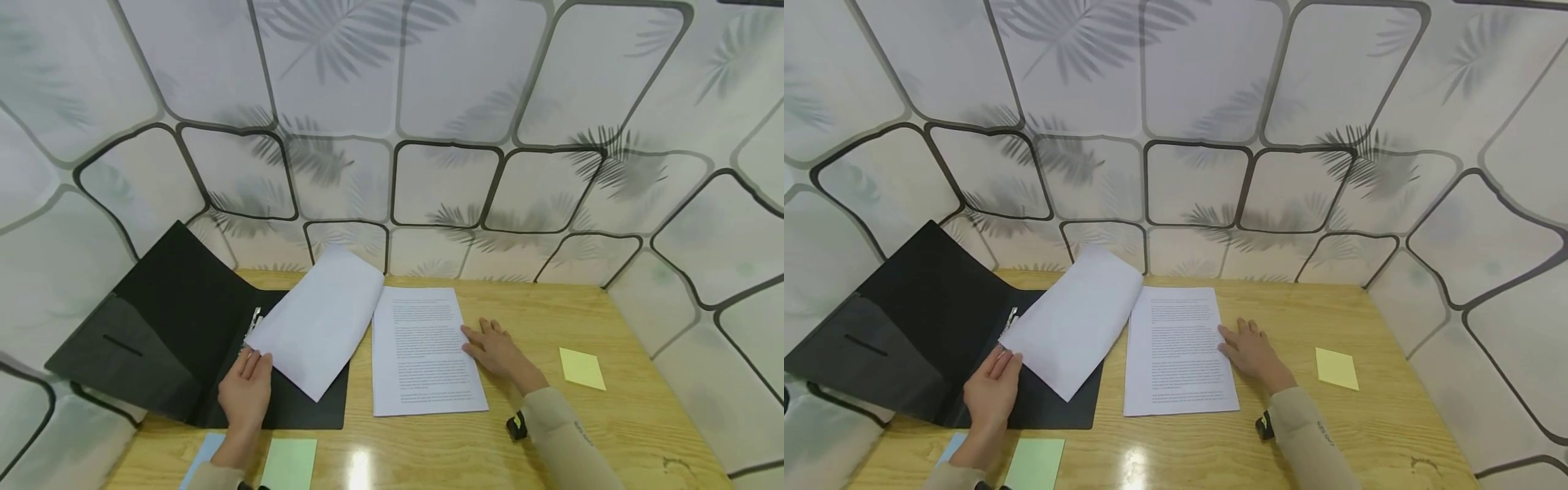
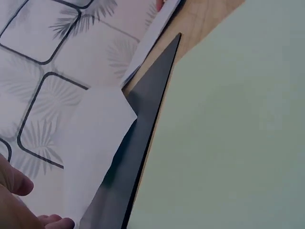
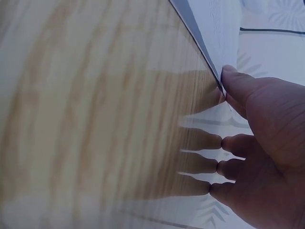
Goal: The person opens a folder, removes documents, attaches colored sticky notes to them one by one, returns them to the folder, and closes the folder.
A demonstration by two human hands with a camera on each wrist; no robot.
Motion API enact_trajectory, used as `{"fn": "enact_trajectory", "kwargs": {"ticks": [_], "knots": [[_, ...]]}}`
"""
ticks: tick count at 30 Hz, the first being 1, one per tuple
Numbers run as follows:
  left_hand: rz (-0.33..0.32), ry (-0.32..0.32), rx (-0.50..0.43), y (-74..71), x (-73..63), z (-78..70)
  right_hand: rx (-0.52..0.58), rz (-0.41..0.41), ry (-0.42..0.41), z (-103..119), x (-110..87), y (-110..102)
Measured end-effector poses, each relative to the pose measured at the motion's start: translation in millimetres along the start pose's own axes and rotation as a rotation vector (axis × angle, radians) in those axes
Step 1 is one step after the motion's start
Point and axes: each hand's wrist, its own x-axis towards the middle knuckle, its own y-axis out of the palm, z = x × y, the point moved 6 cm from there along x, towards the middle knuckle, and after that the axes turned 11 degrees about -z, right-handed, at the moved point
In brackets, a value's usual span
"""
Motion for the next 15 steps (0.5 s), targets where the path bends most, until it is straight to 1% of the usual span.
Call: {"fn": "enact_trajectory", "kwargs": {"ticks": [2, 3, 4, 5, 7, 10, 11, 12, 13, 15], "knots": [[0.026, 0.125, -0.002, 9.1, -4.4, -9.2, -0.005, -0.003, -0.001, -0.8, -0.3, 0.2], [0.049, 0.201, 0.012, 15.8, -8.8, -14.5, -0.007, -0.007, -0.002, -0.9, -0.5, -0.1], [0.076, 0.293, 0.033, 23.5, -14.6, -20.1, -0.008, -0.011, -0.002, -1.4, -0.5, 0.0], [0.114, 0.397, 0.061, 32.5, -21.6, -25.7, -0.013, -0.015, -0.004, -1.7, -0.6, 0.1], [0.236, 0.566, 0.135, 53.4, -38.6, -34.2, -0.019, -0.025, -0.007, -1.9, -1.0, 0.0], [0.468, 0.783, 0.267, 86.5, -67.5, -42.3, -0.019, -0.029, -0.003, -2.2, -1.9, 0.8], [0.546, 0.839, 0.316, 96.5, -76.6, -43.2, -0.018, -0.03, -0.004, -2.1, -2.2, 1.3], [0.62, 0.876, 0.374, 105.3, -84.7, -43.2, -0.012, -0.028, -0.001, -1.9, -2.6, 1.6], [0.679, 0.911, 0.428, 112.9, -91.6, -42.9, -0.006, -0.027, 0.001, -1.8, -3.0, 1.9], [0.763, 0.965, 0.519, 124.2, -102.1, -42.1, 0.012, -0.034, 0.001, -1.7, -4.0, 0.7]]}}
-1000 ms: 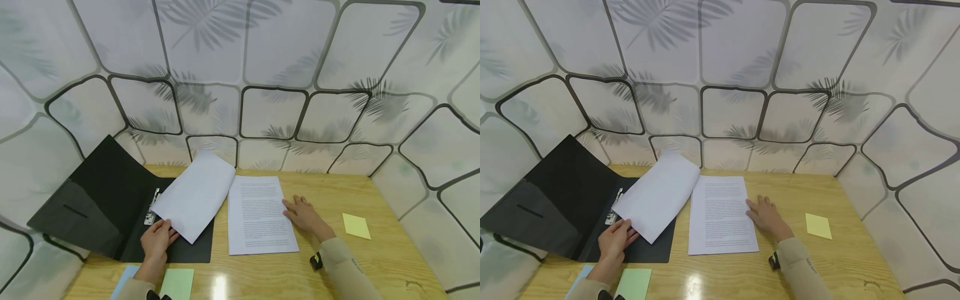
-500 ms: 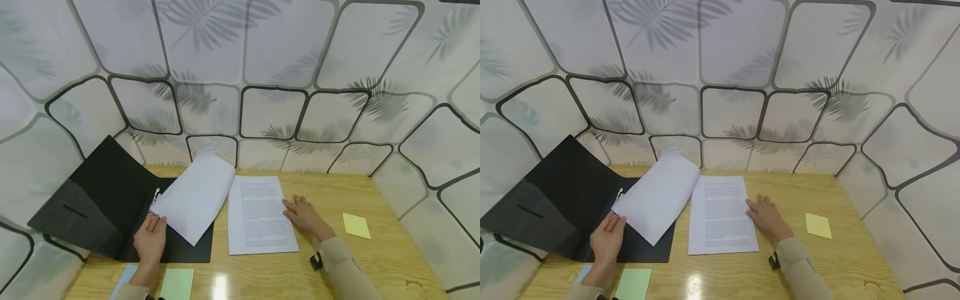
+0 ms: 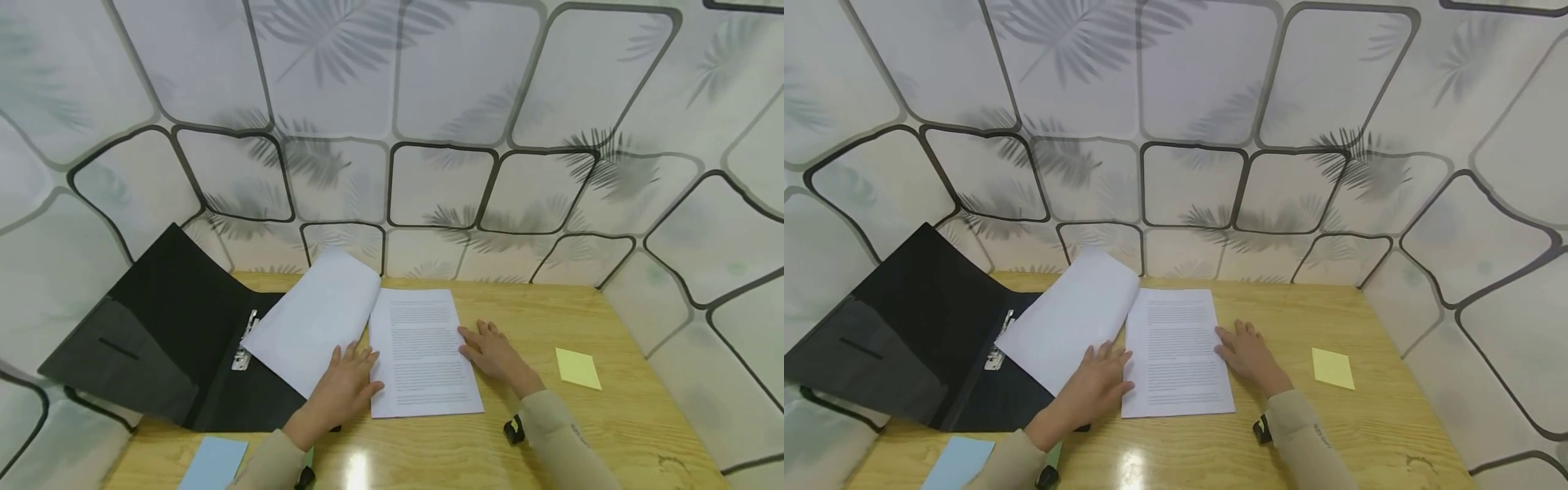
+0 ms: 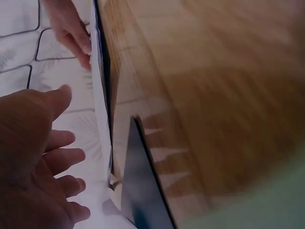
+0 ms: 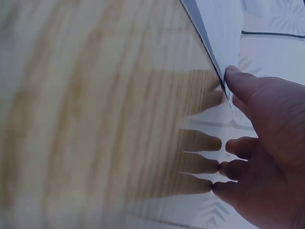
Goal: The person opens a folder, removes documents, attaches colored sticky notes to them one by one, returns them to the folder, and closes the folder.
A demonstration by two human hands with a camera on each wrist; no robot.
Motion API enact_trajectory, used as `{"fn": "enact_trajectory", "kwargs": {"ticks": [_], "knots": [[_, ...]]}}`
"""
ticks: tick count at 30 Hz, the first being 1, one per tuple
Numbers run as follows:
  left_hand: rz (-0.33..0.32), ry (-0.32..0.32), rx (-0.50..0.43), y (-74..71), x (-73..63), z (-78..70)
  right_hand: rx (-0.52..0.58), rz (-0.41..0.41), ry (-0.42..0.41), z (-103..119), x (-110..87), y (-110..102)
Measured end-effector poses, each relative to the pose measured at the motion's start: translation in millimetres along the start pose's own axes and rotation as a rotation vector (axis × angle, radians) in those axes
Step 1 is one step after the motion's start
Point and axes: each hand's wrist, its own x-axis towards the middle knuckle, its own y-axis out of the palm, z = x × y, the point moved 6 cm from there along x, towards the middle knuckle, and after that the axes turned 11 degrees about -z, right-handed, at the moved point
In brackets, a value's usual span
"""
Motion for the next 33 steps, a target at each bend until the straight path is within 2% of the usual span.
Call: {"fn": "enact_trajectory", "kwargs": {"ticks": [4, 9, 15, 20, 27, 33], "knots": [[0.131, 0.031, 0.072, 14.1, 2.1, -8.7, 0.027, -0.063, 0.007, -6.6, -3.4, -10.2], [0.214, 0.035, 0.093, 20.6, -1.9, -10.3, -0.016, -0.152, 0.069, -31.2, -10.4, -32.1], [0.221, 0.054, 0.112, 20.5, -1.9, -9.8, -0.014, -0.151, 0.247, -75.6, -31.0, -55.5], [0.231, 0.059, 0.128, 18.6, -1.1, -8.0, -0.047, -0.141, 0.338, -104.1, -52.9, -71.5], [0.244, 0.039, 0.109, 16.8, -1.1, -6.3, -0.137, -0.077, 0.433, -125.8, -77.4, -79.2], [0.242, 0.035, 0.093, 14.2, -0.8, -7.8, -0.148, -0.036, 0.492, -133.7, -83.5, -75.2]]}}
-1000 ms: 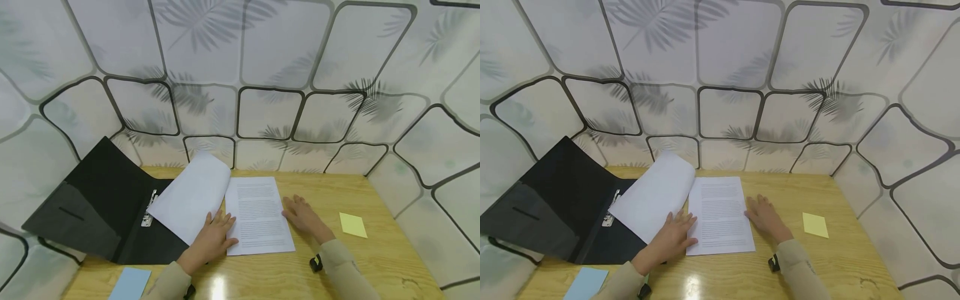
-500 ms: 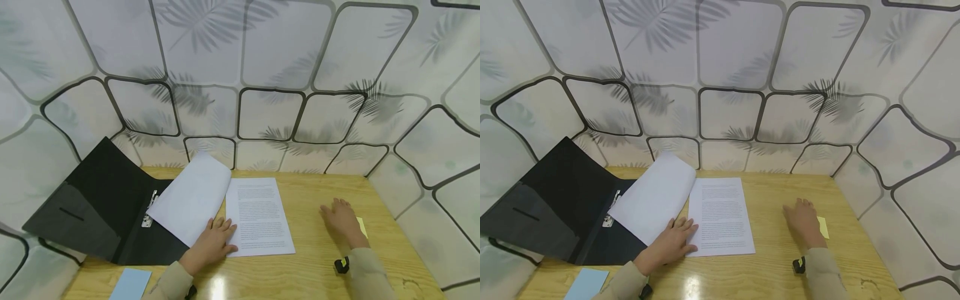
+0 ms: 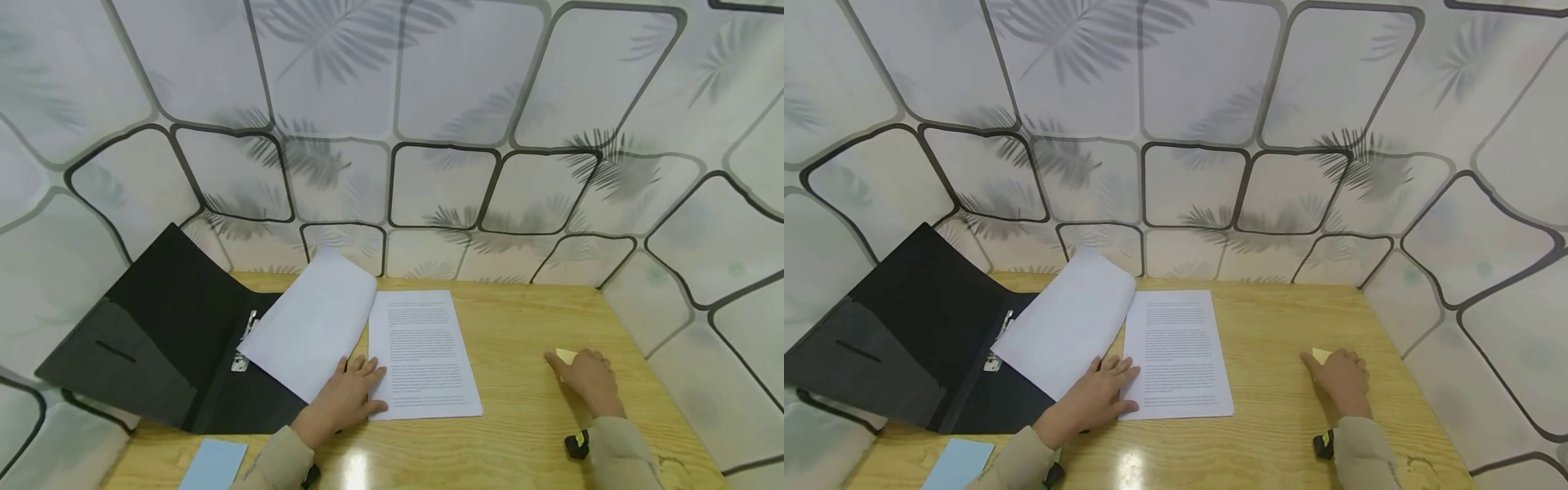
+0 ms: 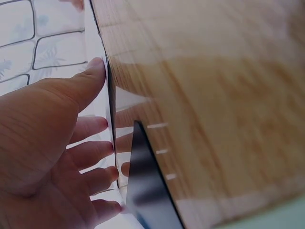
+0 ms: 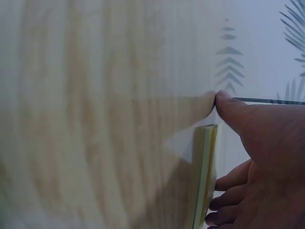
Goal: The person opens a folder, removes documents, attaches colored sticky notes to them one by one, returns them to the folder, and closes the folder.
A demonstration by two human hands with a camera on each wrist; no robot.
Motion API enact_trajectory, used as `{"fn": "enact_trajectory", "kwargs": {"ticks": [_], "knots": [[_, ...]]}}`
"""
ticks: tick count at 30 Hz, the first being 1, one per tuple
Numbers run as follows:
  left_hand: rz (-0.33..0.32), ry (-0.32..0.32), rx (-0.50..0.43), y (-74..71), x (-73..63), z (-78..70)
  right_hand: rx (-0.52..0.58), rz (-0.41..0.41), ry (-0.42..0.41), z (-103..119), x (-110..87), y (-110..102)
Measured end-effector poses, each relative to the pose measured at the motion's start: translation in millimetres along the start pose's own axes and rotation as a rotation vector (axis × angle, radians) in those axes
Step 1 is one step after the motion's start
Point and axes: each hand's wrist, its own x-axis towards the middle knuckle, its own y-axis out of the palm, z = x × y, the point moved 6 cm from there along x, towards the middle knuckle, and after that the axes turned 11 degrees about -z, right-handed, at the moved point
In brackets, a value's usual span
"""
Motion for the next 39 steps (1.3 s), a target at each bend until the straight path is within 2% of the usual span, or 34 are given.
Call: {"fn": "enact_trajectory", "kwargs": {"ticks": [8, 15, 21, 27, 32, 36, 39], "knots": [[0.017, -0.007, -0.005, -2.1, 0.3, -0.7, 0.01, -0.037, 0.094, -1.5, -3.2, -4.1], [0.021, -0.008, 0.005, -2.0, 0.4, 0.1, 0.1, -0.035, 0.081, 3.1, 2.7, 3.9], [0.022, -0.003, -0.003, -1.7, 1.7, 0.0, 0.193, -0.093, 0.025, 18.8, 10.9, 10.3], [0.04, -0.018, -0.008, 0.1, 3.9, 1.0, 0.234, -0.153, -0.067, 52.6, 10.7, 10.6], [0.045, -0.028, -0.036, -0.9, 7.8, 1.7, 0.27, -0.143, -0.137, 95.4, 5.2, 13.4], [-0.002, 0.0, -0.096, -4.1, 13.9, -1.4, 0.301, -0.154, -0.21, 132.5, -2.2, 17.4], [-0.066, -0.003, -0.201, -8.4, 20.5, -3.2, 0.323, -0.179, -0.294, 161.1, -9.0, 21.0]]}}
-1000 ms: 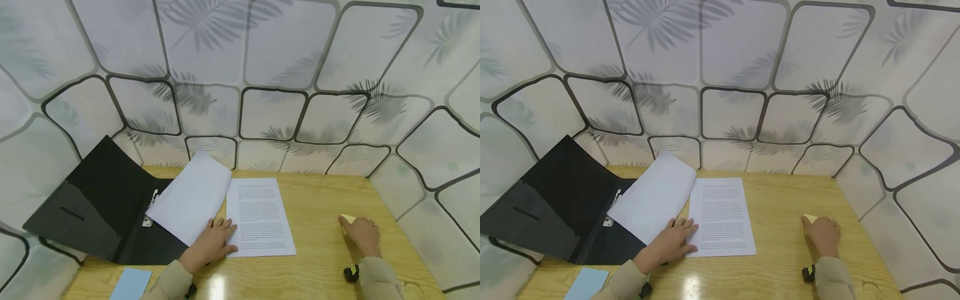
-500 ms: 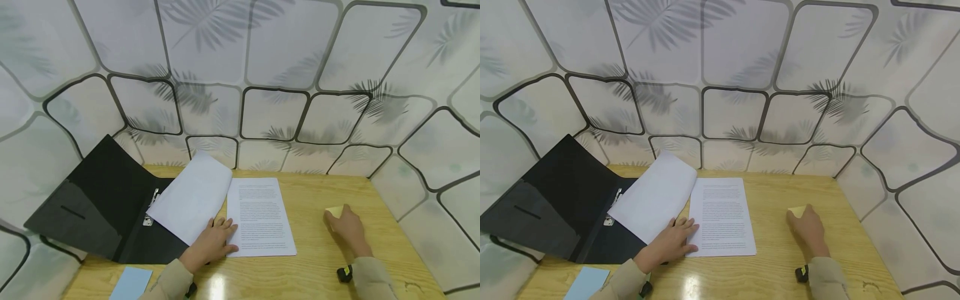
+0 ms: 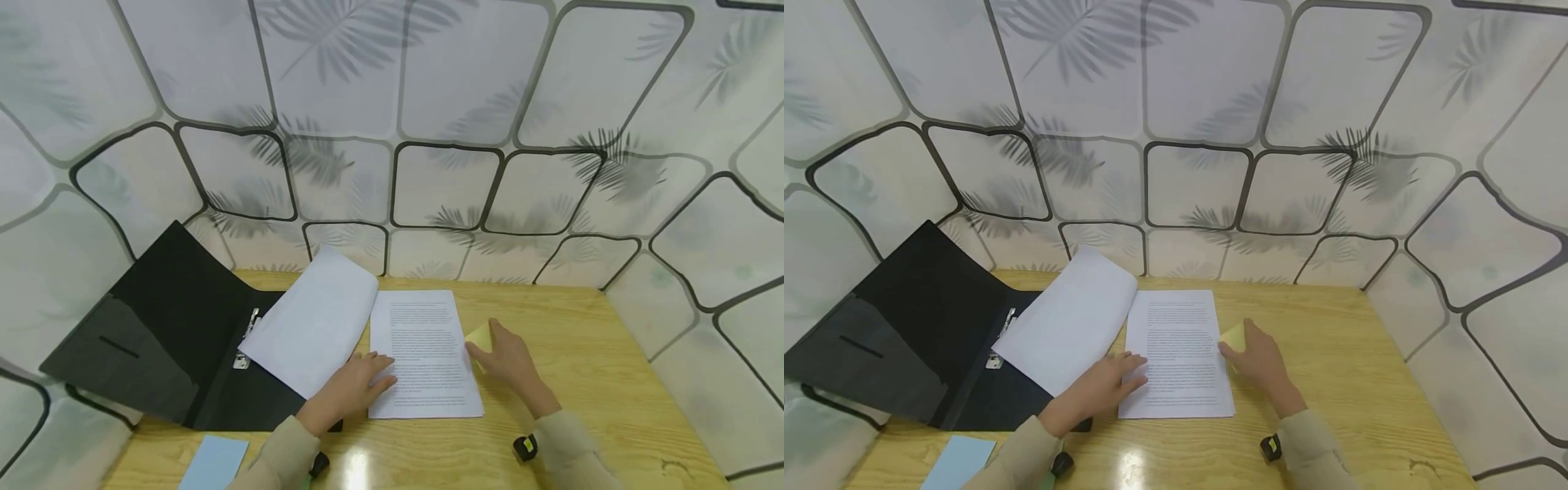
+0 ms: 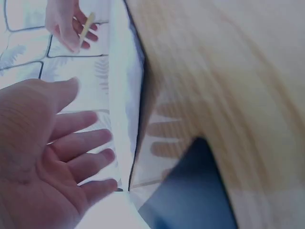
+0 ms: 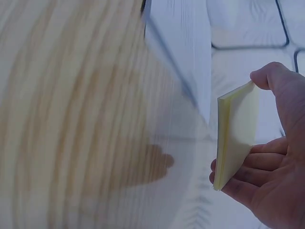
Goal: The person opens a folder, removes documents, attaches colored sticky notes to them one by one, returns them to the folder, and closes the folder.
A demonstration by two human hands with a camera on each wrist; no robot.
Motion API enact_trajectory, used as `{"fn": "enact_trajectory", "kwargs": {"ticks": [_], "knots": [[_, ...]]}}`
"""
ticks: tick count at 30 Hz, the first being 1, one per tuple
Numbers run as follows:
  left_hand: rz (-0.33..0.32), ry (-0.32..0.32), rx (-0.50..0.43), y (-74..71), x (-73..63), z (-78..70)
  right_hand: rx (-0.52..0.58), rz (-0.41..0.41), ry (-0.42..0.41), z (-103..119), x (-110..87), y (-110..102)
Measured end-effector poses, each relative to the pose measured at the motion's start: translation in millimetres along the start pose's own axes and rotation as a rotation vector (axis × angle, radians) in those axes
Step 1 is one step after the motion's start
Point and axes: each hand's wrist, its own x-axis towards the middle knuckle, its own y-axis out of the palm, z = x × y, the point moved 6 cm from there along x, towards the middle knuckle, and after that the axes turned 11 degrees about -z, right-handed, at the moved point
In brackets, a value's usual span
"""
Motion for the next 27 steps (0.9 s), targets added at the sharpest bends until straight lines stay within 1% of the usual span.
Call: {"fn": "enact_trajectory", "kwargs": {"ticks": [1, 4, 8, 10, 12, 13, 15, 17, 19, 22, 25, 27], "knots": [[-0.025, -0.005, -0.044, -1.2, 2.6, -1.0, 0.003, -0.005, -0.033, 9.0, -0.6, 3.3], [-0.104, -0.059, -0.17, -5.2, 11.1, -1.8, -0.006, -0.025, -0.133, 33.9, -4.0, 12.8], [-0.194, -0.176, -0.323, -9.1, 22.7, 0.6, 0.018, -0.026, -0.224, 64.2, -10.8, 23.6], [-0.218, -0.232, -0.39, -9.6, 27.6, 1.8, 0.043, -0.021, -0.272, 78.7, -14.7, 28.1], [-0.223, -0.273, -0.452, -8.6, 31.4, 2.5, 0.044, -0.031, -0.339, 91.5, -18.6, 32.3], [-0.218, -0.28, -0.476, -7.9, 32.9, 2.0, 0.049, -0.032, -0.371, 97.7, -20.9, 33.9], [-0.193, -0.304, -0.529, -5.9, 34.6, 1.1, 0.05, -0.039, -0.428, 108.1, -25.3, 36.7], [-0.163, -0.315, -0.568, -3.6, 35.2, 0.1, 0.051, -0.043, -0.466, 115.9, -28.9, 38.6], [-0.136, -0.33, -0.601, -1.6, 34.5, -0.4, 0.06, -0.035, -0.479, 121.0, -31.7, 39.6], [-0.115, -0.388, -0.672, 1.9, 32.5, 1.8, 0.047, -0.026, -0.477, 124.1, -33.8, 39.8], [-0.131, -0.469, -0.77, 3.0, 30.1, 5.7, 0.061, -0.014, -0.449, 123.7, -34.8, 37.3], [-0.158, -0.516, -0.808, 2.2, 28.8, 8.9, 0.087, -0.005, -0.433, 122.8, -35.4, 34.5]]}}
